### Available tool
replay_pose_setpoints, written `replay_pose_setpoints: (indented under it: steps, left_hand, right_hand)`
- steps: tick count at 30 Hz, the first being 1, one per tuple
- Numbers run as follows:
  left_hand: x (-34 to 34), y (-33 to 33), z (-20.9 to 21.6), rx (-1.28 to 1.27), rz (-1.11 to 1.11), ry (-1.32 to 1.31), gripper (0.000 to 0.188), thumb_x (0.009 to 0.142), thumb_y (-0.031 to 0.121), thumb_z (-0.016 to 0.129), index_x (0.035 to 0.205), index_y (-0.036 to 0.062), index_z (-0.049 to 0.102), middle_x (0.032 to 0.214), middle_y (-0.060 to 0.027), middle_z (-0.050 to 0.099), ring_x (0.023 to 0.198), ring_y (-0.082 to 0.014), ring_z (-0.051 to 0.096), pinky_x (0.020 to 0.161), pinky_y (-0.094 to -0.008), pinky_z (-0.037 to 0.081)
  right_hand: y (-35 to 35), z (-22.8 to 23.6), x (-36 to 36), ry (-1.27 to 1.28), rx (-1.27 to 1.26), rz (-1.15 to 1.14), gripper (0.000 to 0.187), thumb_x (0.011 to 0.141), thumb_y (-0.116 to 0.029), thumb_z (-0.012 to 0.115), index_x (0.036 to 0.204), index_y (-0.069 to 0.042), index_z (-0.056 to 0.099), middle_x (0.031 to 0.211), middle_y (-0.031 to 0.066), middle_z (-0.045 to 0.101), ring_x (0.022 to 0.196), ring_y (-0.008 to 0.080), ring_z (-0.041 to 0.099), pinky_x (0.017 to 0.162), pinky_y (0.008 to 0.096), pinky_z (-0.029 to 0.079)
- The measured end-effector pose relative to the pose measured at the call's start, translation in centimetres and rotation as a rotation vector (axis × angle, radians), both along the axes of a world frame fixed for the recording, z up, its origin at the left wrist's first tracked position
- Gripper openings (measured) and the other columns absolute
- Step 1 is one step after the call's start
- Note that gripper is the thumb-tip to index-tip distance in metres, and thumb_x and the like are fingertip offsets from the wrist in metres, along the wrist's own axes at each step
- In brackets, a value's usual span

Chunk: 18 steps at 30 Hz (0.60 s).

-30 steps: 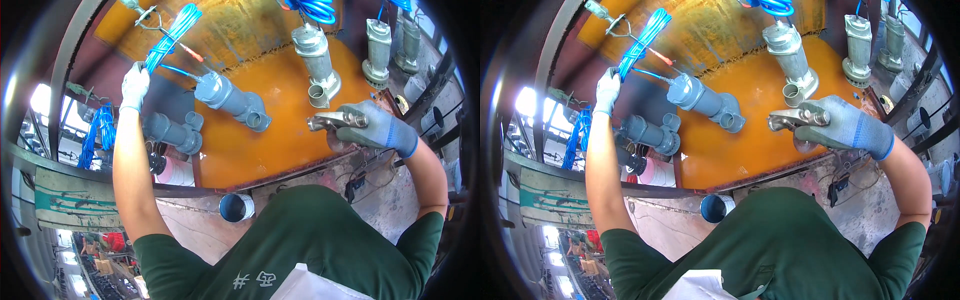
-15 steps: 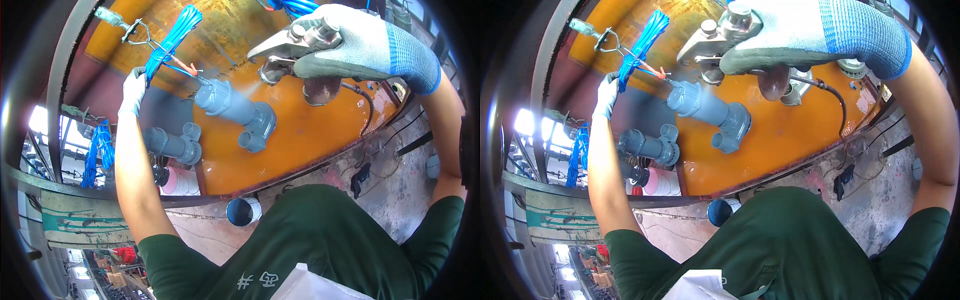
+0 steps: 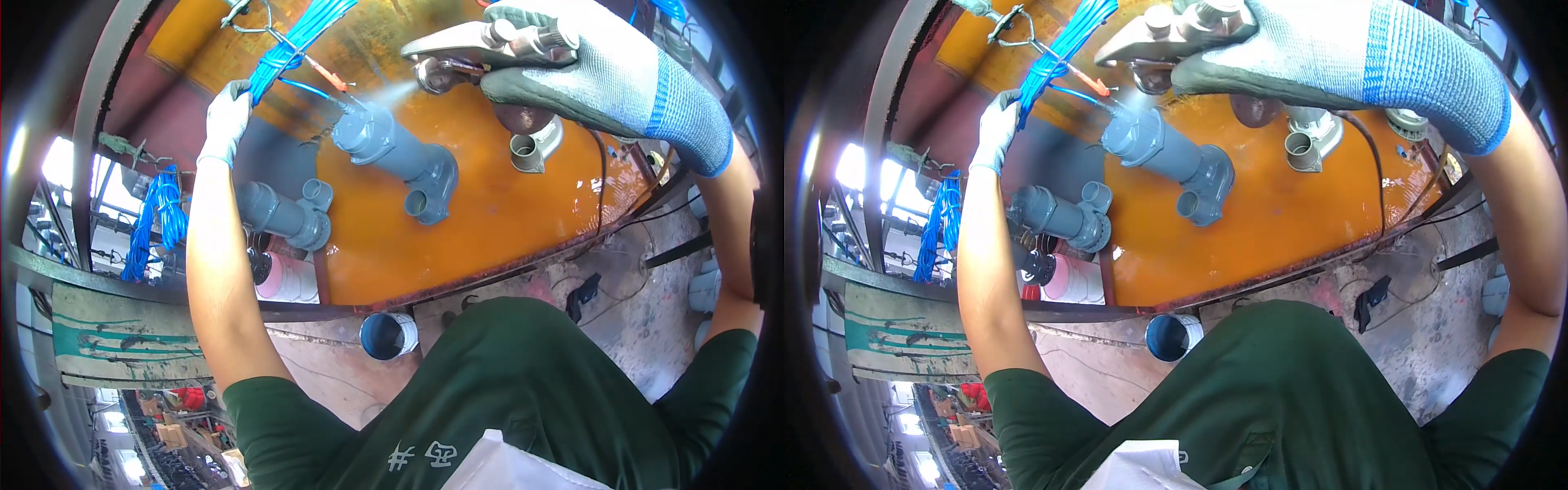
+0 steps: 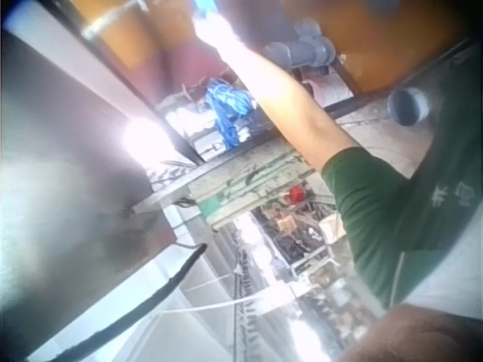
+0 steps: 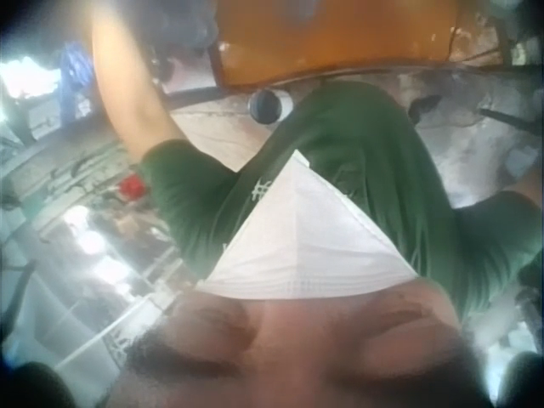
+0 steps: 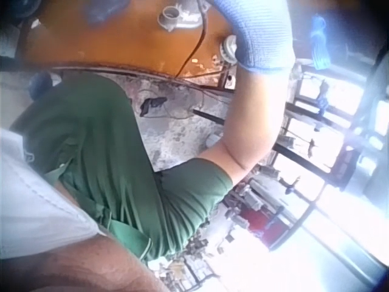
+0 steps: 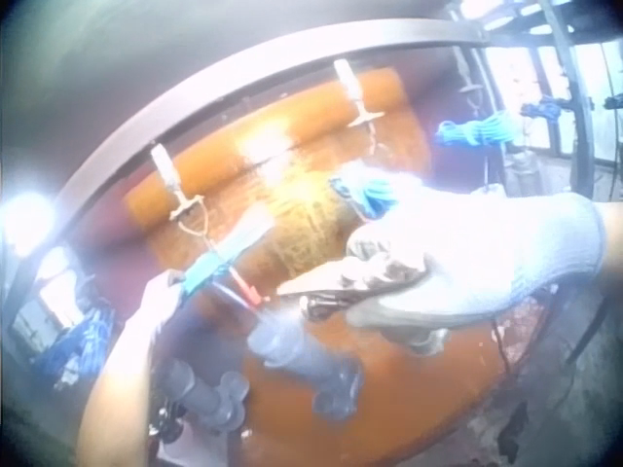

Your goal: The person uses a spray gun to apply a grey coating to industrial pumps hanging from a rack, moving the gun to cover the bodies and bases while holding blue cables aside to reach all surfaces.

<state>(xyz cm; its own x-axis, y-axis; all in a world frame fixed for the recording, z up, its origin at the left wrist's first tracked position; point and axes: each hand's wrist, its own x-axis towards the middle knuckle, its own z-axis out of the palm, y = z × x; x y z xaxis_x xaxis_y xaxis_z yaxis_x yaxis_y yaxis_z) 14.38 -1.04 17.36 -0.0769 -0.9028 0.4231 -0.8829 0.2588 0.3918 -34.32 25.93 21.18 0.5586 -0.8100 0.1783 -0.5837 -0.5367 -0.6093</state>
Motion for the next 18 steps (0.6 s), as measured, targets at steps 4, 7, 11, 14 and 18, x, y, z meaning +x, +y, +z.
replay_pose_setpoints:
  steps: [4,7,11,14,18]
  left_hand:
    - [0.4,2.1,0.1,-0.022,0.053,-0.061,0.035,0.095,0.022,0.063,0.126,0.0106,0.073,0.09,-0.0083,0.075,0.077,-0.0163,0.069,0.076,-0.0318,0.054]
    - [1.2,3.3,-0.1,-0.085,0.054,-0.123,0.034,0.096,0.025,0.064,0.125,0.0117,0.074,0.093,-0.0115,0.076,0.081,-0.0219,0.072,0.08,-0.0358,0.055]
    - [0.5,4.8,-0.5,-0.186,0.011,-0.2,0.033,0.096,0.027,0.065,0.124,0.0122,0.076,0.098,-0.0153,0.078,0.089,-0.03,0.076,0.086,-0.0414,0.056]
    - [-0.2,6.5,-0.7,-0.248,0.021,-0.246,0.034,0.096,0.027,0.066,0.124,0.0111,0.076,0.105,-0.0168,0.078,0.098,-0.0328,0.075,0.092,-0.0429,0.056]
    - [0.9,8.0,-0.9,-0.315,0.005,-0.345,0.036,0.094,0.027,0.068,0.125,0.0095,0.076,0.115,-0.0187,0.076,0.107,-0.0362,0.073,0.097,-0.0454,0.055]
  right_hand:
    - [0.2,-1.0,0.3,0.026,0.079,0.007,0.03,0.096,-0.019,0.075,0.116,0.003,0.069,0.079,0.0087,0.073,0.069,0.0159,0.069,0.068,0.0298,0.057]
    - [-0.5,-3.8,-1.6,0.042,-0.036,0.113,0.031,0.101,-0.028,0.075,0.117,-0.002,0.073,0.076,0.0077,0.073,0.067,0.0096,0.071,0.065,0.0261,0.06]
    - [-1.1,-9.2,-3.7,-0.313,-0.033,-0.178,0.029,0.103,-0.02,0.07,0.124,0.0,0.068,0.087,0.006,0.074,0.076,0.0113,0.073,0.068,0.0292,0.061]
    - [-0.9,-11.8,-2.5,-0.435,0.036,-0.231,0.033,0.104,-0.023,0.07,0.128,-0.001,0.067,0.09,0.005,0.075,0.077,0.009,0.072,0.068,0.0268,0.06]
    - [1.7,-13.8,-1.3,-0.365,0.132,0.061,0.032,0.098,-0.019,0.077,0.124,-0.002,0.069,0.092,0.0054,0.075,0.08,0.0113,0.069,0.073,0.0307,0.057]
